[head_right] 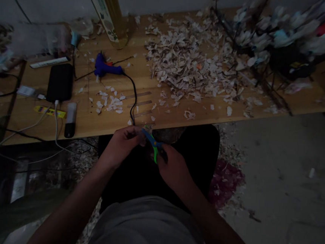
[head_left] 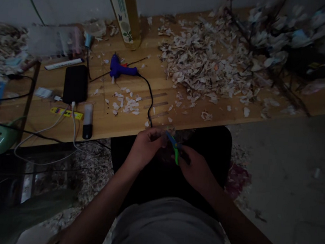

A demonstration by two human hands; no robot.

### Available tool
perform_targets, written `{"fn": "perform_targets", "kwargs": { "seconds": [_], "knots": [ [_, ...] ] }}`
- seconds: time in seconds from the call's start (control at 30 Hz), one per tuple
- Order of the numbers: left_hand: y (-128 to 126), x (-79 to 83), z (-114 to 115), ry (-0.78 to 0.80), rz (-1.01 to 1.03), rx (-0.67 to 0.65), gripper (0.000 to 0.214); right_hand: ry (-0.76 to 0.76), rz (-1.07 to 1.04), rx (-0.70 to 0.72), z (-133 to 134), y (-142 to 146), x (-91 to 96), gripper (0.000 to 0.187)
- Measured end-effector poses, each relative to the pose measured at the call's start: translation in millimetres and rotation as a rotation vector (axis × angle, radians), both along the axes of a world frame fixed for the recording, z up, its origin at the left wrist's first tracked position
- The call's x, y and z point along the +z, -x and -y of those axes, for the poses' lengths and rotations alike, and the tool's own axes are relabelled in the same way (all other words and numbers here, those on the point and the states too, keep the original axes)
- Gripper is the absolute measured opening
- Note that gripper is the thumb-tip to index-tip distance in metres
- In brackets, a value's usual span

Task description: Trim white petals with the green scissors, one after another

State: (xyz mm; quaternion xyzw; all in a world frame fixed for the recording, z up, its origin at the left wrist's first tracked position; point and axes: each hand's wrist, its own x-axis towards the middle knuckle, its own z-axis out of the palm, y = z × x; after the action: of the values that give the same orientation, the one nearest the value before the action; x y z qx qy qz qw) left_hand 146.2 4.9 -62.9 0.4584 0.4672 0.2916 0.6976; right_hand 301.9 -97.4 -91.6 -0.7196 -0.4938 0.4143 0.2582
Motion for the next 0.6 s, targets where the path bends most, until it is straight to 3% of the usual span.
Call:
{"fn": "perform_targets", "kwargs": {
  "seconds": [0.2,0.6],
  "knots": [
    [-5,-7.1,8,0.288,0.194,0.118,0.026,-0.01,0.015,-0.012,3,1,-3.3,0.03],
    [9,-1.0,-9,0.045,-0.013,-0.101,0.007,-0.001,0.152,0.114,1,-10,2.8,0.027]
  ]
}}
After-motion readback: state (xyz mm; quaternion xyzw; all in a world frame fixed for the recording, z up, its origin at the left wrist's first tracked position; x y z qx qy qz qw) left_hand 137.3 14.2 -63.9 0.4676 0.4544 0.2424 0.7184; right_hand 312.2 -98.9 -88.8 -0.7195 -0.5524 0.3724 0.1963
